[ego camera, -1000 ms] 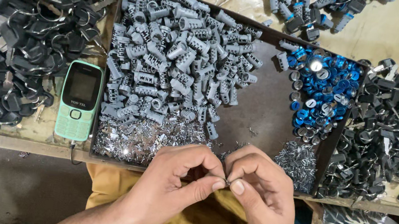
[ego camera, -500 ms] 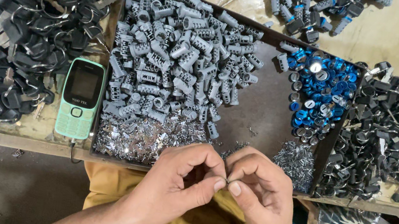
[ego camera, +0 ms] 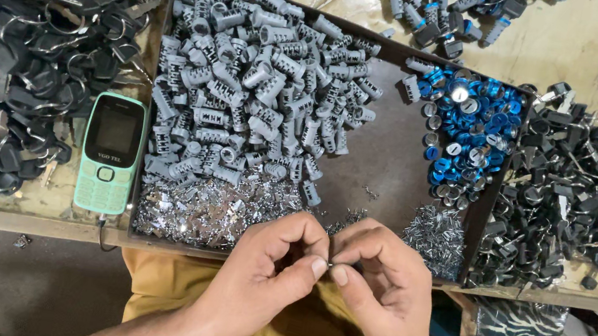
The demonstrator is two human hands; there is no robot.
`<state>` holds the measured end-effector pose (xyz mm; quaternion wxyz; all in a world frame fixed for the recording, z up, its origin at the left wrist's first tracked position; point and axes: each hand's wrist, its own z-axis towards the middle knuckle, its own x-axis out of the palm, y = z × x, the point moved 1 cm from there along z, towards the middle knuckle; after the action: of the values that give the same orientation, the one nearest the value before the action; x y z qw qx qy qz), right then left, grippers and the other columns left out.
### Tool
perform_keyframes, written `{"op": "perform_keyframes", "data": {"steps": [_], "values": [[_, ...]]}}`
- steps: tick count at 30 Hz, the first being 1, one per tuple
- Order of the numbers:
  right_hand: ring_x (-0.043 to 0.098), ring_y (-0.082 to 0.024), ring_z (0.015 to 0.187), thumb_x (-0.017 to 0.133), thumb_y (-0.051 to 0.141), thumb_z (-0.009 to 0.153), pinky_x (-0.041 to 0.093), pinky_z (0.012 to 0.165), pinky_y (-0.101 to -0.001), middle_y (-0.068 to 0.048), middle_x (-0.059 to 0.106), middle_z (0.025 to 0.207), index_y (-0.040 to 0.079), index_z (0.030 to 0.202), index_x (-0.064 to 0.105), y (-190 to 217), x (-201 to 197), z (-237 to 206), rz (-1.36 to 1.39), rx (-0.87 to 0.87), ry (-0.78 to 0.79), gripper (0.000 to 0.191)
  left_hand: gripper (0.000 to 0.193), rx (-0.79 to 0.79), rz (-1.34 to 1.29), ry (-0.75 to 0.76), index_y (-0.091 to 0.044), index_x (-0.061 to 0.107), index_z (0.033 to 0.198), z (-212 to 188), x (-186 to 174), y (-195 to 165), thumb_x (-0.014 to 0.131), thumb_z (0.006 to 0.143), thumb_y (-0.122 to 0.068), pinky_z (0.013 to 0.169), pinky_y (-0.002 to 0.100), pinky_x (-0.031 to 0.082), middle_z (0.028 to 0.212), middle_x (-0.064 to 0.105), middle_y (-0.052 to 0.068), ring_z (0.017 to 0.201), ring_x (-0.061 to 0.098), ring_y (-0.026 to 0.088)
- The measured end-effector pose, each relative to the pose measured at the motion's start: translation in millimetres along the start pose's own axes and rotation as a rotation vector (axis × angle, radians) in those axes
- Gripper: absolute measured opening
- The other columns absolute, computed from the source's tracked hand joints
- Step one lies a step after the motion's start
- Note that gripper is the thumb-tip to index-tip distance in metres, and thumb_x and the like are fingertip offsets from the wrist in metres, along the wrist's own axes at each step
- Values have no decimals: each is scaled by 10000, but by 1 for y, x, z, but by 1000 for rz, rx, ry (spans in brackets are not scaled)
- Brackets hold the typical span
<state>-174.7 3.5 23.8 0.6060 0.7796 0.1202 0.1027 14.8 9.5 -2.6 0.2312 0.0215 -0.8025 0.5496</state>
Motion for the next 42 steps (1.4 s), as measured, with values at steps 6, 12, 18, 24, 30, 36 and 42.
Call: {"op": "perform_keyframes", "data": {"steps": [6,12,18,24,30,36,42], "values": [[653,-157,864,759,12,808,504,754,-282,-76,669,998,44,1023,739,28,-45,1,-878,-136,-330,219,69,-132,-92,-27,-53,542,901,1,-1,5,594,944,-38,608,222,344,780,454,-60,709,391,34],[640,-284,840,806,18,750,492,722,-358,-100,643,912,82,974,760,17,-74,-16,-1261,-151,-341,238,60,-159,-85,-31,-53,556,910,2,3,13,591,930,-8,613,220,335,793,465,-51,717,385,38],[713,-194,846,736,-37,854,548,726,-289,-78,709,971,35,996,713,11,-98,-35,-948,-110,-445,161,65,-149,-71,-65,-32,566,912,0,7,23,591,896,25,669,223,361,883,531,0,766,435,66],[672,-179,800,709,-63,855,509,684,-276,-85,684,930,-1,952,725,9,-114,-30,-858,-120,-480,116,54,-101,-22,22,-20,574,917,1,6,27,592,903,28,707,240,375,895,518,28,797,451,89],[590,-160,766,692,-52,941,444,677,-266,-85,629,877,-9,932,683,3,-93,-27,-779,-155,-555,44,81,-100,47,71,-39,562,892,0,20,27,627,891,8,674,241,382,848,500,2,762,450,75],[645,-83,691,653,-51,956,509,623,-209,-63,673,877,-24,983,703,1,-99,-23,-572,-92,-554,63,83,-142,4,77,-36,561,887,4,18,24,623,893,18,661,241,372,841,484,-3,748,433,72],[570,-106,655,636,31,1004,442,599,-247,-59,614,794,-34,896,662,-7,-115,-25,-687,-78,-587,128,99,-89,8,65,-36,549,895,5,15,26,609,895,42,661,236,372,855,492,-3,750,425,71]]}}
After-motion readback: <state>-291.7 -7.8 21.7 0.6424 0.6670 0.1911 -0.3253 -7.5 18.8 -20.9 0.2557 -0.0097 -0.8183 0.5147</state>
